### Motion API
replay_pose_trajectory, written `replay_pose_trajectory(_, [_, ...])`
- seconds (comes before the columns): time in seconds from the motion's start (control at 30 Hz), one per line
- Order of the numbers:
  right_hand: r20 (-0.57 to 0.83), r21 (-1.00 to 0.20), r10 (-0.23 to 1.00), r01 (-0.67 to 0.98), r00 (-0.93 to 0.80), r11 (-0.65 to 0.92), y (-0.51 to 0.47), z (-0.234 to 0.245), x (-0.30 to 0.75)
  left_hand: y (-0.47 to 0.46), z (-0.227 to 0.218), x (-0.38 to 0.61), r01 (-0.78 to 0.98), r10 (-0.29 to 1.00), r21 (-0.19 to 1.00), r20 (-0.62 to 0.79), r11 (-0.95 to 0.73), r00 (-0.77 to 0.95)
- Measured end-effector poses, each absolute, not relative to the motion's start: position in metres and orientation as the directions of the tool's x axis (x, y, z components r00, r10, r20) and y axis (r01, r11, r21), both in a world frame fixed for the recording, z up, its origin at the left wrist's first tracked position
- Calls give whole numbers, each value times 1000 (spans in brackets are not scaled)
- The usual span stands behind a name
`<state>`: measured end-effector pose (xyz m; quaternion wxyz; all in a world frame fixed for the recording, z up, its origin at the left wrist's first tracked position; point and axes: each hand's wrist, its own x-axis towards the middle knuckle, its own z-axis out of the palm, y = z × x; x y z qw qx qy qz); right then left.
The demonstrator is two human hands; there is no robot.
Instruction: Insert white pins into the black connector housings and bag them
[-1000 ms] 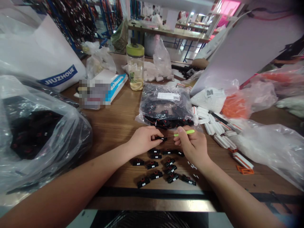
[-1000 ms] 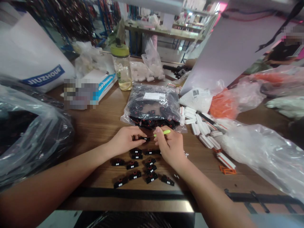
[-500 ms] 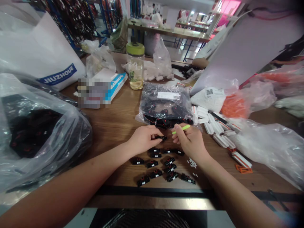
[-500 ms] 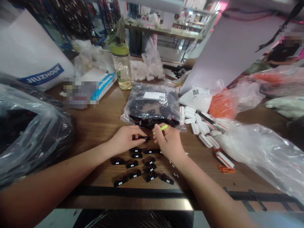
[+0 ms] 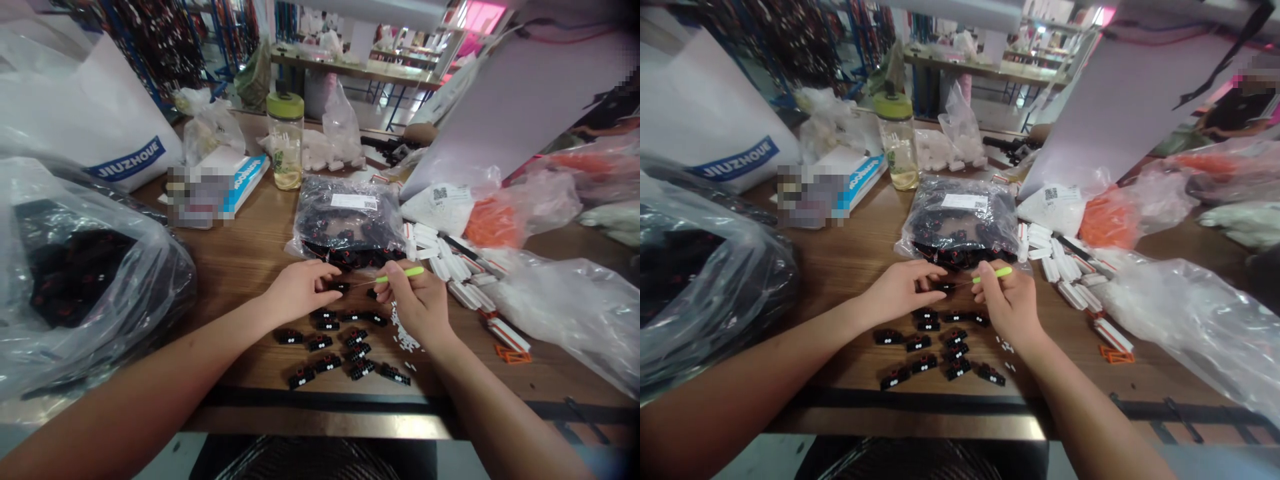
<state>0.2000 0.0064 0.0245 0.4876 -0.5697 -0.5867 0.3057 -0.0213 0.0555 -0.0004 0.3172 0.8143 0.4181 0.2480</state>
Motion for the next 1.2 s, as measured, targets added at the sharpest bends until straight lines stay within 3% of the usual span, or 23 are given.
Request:
replay_pose_trajectory(0.17, [204,-940,967,307,153,150,8,20,205,53,25,-54,448,730,770,35,-455,682])
replay_pose_trajectory(0.33, [215,-934,967,318,134,164,7,19,204,47,25,-52,383,645,777,39,-500,763])
replay_pose_trajectory(0.6, [252,-912,961,361,113,196,6,16,203,47,14,-45,438,660,732,22,-522,751])
replay_pose_trajectory(0.87, [239,-901,968,390,82,189,2,15,201,48,13,-50,411,635,774,-14,-482,773])
replay_pose_trajectory(1.07, [232,-904,971,381,54,194,-3,16,198,47,12,-46,424,633,727,19,-540,774])
replay_pose_trajectory(1.2, [234,-883,972,417,-4,215,-7,16,195,44,4,-37,469,714,699,85,-540,695])
